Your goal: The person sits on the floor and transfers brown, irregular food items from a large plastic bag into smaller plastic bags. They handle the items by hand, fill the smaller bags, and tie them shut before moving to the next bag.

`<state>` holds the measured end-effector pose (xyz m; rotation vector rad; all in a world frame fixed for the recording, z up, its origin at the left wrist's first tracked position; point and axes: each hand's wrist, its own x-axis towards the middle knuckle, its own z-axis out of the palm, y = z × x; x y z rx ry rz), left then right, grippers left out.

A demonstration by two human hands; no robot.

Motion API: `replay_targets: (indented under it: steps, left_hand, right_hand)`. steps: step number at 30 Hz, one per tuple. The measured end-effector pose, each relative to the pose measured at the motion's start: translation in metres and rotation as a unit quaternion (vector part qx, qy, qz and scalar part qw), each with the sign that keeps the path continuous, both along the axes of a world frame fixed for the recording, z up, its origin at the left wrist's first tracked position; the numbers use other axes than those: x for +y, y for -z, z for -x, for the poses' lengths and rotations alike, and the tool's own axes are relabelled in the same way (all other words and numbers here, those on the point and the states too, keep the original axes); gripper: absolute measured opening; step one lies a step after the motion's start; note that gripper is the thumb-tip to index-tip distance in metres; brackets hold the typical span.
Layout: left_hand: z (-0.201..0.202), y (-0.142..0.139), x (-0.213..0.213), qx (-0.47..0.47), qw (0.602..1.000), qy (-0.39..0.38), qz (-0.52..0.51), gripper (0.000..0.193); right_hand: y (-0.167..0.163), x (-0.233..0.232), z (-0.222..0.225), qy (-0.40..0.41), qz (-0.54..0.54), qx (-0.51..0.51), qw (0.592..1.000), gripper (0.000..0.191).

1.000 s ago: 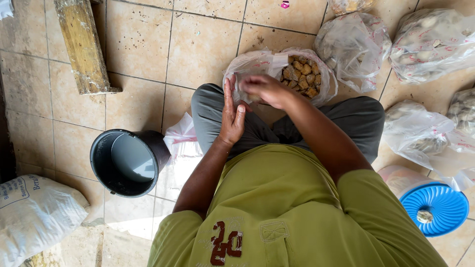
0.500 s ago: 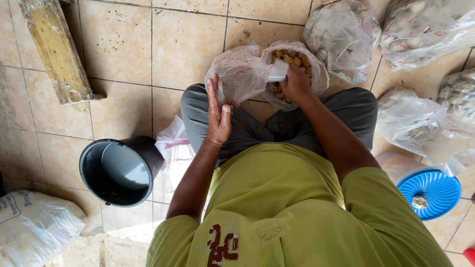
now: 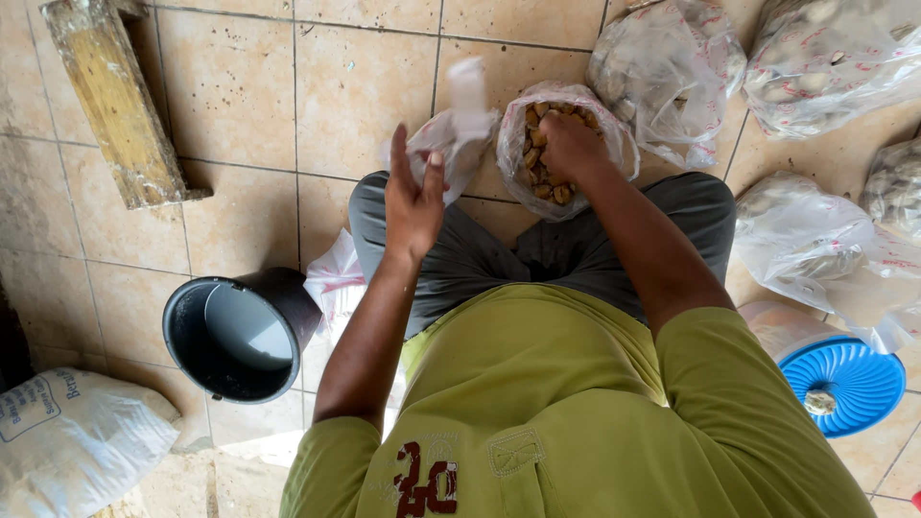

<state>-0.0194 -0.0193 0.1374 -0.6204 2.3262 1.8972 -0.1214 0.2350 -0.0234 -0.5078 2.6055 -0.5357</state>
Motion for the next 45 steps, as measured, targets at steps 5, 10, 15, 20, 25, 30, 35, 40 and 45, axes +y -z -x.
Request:
replay_targets:
  steps: [5,10,15,20,25,30,35,40,45]
  left_hand:
    - [-0.041,0.012,0.006,-0.009,0.997,-0.056,-0.045,0.085]
    - [-0.049,-0.003,0.008,0.174,0.984,0.026,-0.04,0.081]
    - [-0.057,-0.019,0.0,0.167,0.972,0.157,-0.058,0.073]
    - [-0.068,-0.013,0.004,0.027,0.999,0.028,-0.025,0.06]
    - [-0.082,-0.016,0.001,-0.019,0.998,-0.055,0.032,0.072]
    - [-0.082,-0.018,-0.005,0.057,0.998,-0.021,0.001,0.079]
    - [-0.062,-0.016,-0.004,0.189,0.978,0.079,-0.041,0.079]
    - [-0.057,-0.026,-0.002,0.183,0.968,0.17,-0.015,0.078]
    - [-0.07,-0.03,0.0,0.16,0.963,0.212,0.037,0.085]
  right_hand:
    - [-0.004,0.032,0.011,0.068,-0.04,-0.079,0.994,0.036]
    - [0.005,0.002,0.027,-0.012,-0.159,-0.058,0.985,0.059]
    - [0.005,-0.023,0.026,-0.007,-0.159,-0.099,0.982,0.062]
    - [-0.004,-0.031,0.03,0.007,-0.204,-0.157,0.966,0.064]
    - [0.008,-0.042,0.035,0.018,-0.206,-0.131,0.969,0.057]
    - [0.018,-0.016,0.042,0.017,-0.124,-0.187,0.974,0.052]
    - [-0.033,0.021,0.017,0.26,0.325,-0.428,0.802,0.037]
    - [-0.103,-0.013,-0.033,0.004,0.539,-0.558,0.631,0.038]
    - [-0.082,-0.115,-0.028,0.092,0.389,-0.575,0.714,0.024]
